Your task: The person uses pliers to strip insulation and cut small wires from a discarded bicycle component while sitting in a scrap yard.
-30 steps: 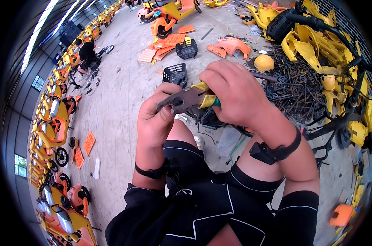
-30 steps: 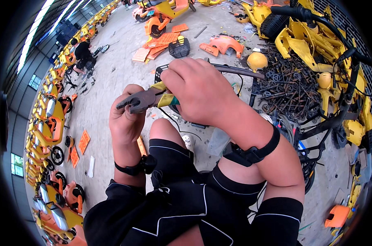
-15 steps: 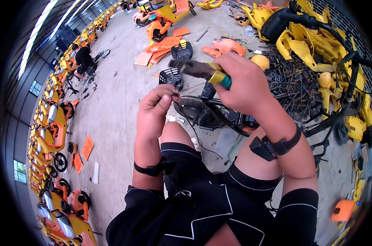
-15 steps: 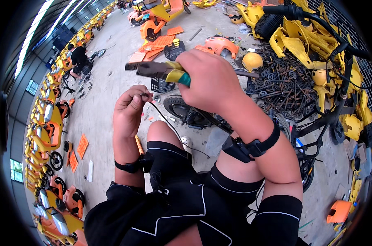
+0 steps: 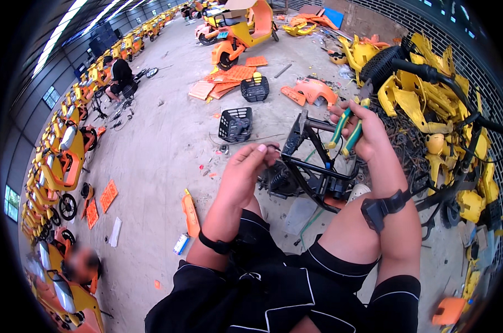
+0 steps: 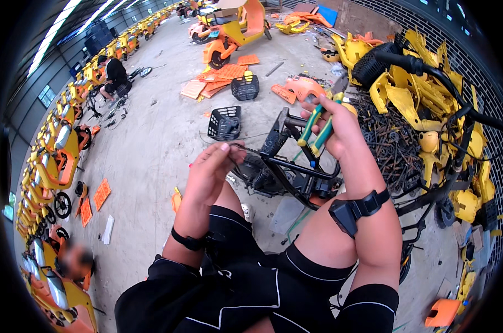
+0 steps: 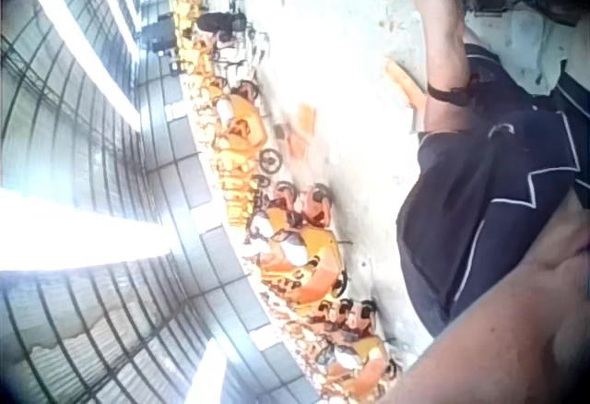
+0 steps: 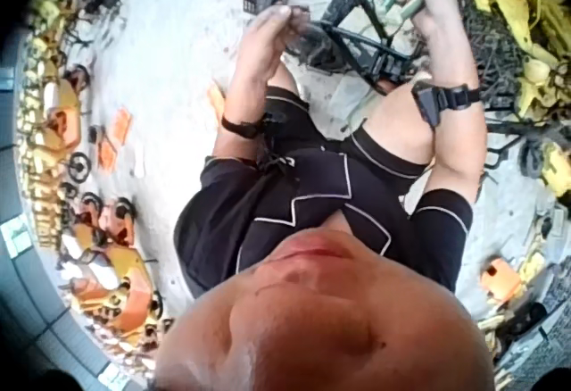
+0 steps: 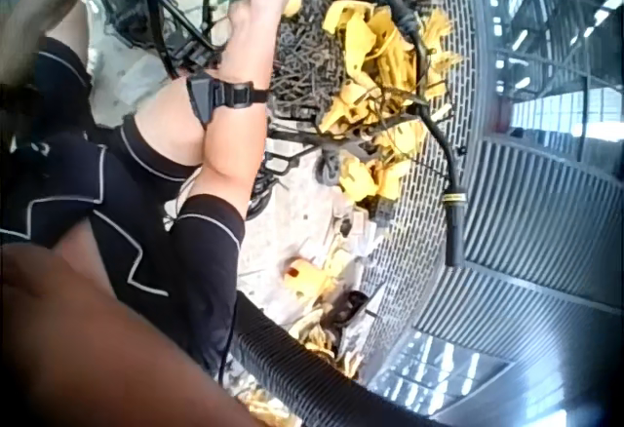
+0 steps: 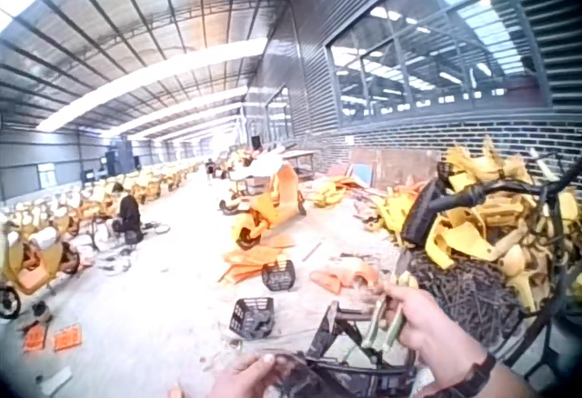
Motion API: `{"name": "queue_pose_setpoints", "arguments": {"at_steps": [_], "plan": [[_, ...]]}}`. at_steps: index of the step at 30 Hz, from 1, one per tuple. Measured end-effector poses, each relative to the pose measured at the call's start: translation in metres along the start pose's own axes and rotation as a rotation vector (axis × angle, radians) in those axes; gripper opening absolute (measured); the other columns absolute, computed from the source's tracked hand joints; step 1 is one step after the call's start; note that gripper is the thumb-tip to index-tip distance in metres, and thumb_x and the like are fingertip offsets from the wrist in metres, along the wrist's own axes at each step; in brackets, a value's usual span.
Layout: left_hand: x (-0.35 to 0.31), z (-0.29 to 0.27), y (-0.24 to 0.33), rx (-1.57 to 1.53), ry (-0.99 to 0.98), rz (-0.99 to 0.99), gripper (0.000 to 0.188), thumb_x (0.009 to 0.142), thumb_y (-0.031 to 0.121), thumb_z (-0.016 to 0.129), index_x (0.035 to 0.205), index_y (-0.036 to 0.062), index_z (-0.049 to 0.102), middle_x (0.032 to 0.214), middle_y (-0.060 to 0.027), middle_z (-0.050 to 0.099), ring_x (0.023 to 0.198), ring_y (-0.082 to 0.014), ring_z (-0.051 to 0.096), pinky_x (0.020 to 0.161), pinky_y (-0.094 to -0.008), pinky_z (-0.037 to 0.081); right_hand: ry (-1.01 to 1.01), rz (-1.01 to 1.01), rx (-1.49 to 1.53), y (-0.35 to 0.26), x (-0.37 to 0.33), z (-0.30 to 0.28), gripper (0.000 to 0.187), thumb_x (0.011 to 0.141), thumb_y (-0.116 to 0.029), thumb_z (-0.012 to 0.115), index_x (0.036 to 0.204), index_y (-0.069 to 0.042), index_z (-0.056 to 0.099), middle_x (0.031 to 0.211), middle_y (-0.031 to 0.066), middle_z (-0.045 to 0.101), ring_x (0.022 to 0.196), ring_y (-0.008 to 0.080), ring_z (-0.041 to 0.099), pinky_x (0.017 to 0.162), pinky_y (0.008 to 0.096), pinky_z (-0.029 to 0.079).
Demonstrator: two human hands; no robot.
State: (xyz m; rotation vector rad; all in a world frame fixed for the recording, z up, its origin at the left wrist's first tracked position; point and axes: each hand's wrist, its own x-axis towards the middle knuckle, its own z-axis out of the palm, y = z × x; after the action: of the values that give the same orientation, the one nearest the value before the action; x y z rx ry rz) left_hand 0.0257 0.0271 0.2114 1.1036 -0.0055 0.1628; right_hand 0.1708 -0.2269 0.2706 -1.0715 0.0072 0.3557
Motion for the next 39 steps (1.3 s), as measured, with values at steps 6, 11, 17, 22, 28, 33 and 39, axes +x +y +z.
{"name": "queue_pose_setpoints", "arguments": {"at_steps": [6,11,17,22,28,33,39], "plan": [[-0.017,-0.049,-0.084,-0.480,0.096,-0.441,0.021,0.102,0.018,0.056,0.102,-0.0013,0.065,0.106,-0.0129,0.067,0.105,-0.0256,0.065,0.101,-0.0492,0.051,-0.055,0.085,-0.213,0.010,-0.030,0.019,0.018,0.099,-0.021,0.060,0.108,-0.006,0.061,0.091,0.0069,0.070,0.078,0.0169,0.068,0.055,0.0262,0.044],[-0.034,-0.080,-0.136,-0.654,0.235,-0.565,0.017,0.099,0.013,0.058,0.098,-0.0039,0.063,0.099,-0.0145,0.065,0.096,-0.0268,0.064,0.101,-0.0461,0.053,-0.050,0.018,-0.328,-0.003,-0.057,0.032,0.021,0.098,-0.020,0.063,0.111,-0.004,0.061,0.089,0.0058,0.068,0.078,0.0159,0.068,0.051,0.0236,0.043],[-0.025,-0.072,-0.125,-0.664,0.336,-0.467,0.015,0.096,0.012,0.058,0.097,-0.0030,0.061,0.097,-0.0123,0.064,0.097,-0.0253,0.063,0.098,-0.0412,0.053,-0.065,-0.349,0.046,-0.064,-0.075,0.056,0.034,0.097,-0.018,0.060,0.128,-0.002,0.056,0.111,0.0092,0.065,0.098,0.0180,0.065,0.064,0.0251,0.050],[-0.015,-0.038,-0.111,-0.603,0.204,-0.431,0.016,0.096,0.011,0.059,0.102,-0.0035,0.062,0.102,-0.0132,0.066,0.100,-0.0250,0.063,0.100,-0.0417,0.051,-0.153,-0.046,-0.046,-0.011,-0.065,0.062,0.027,0.090,-0.007,0.059,0.116,-0.001,0.057,0.104,0.0120,0.066,0.091,0.0207,0.067,0.065,0.0284,0.052],[-0.039,-0.054,-0.116,-0.488,0.018,-0.430,0.021,0.102,0.027,0.053,0.106,0.0076,0.057,0.096,-0.0076,0.062,0.097,-0.0215,0.062,0.093,-0.0369,0.051,-0.522,0.272,-0.537,0.046,-0.102,0.128,0.030,0.085,-0.009,0.063,0.111,-0.002,0.049,0.086,0.0147,0.063,0.072,0.0209,0.062,0.058,0.0328,0.050],[-0.036,-0.041,-0.131,-0.289,0.306,-0.621,0.014,0.094,0.011,0.058,0.099,-0.0018,0.057,0.106,-0.0131,0.060,0.100,-0.0252,0.055,0.102,-0.0405,0.044,-0.777,-0.008,-0.934,0.051,-0.134,0.117,0.035,0.085,-0.013,0.055,0.116,-0.001,0.049,0.082,0.0193,0.060,0.074,0.0364,0.060,0.070,0.0541,0.048],[-0.003,-0.030,-0.159,-0.369,0.211,-0.612,0.016,0.097,0.011,0.055,0.097,-0.0050,0.057,0.106,-0.0180,0.062,0.100,-0.0290,0.059,0.100,-0.0428,0.047,-0.857,0.000,-0.944,0.041,-0.117,0.073,0.034,0.086,-0.013,0.057,0.117,0.000,0.049,0.088,0.0186,0.061,0.078,0.0330,0.062,0.068,0.0484,0.049]]}}
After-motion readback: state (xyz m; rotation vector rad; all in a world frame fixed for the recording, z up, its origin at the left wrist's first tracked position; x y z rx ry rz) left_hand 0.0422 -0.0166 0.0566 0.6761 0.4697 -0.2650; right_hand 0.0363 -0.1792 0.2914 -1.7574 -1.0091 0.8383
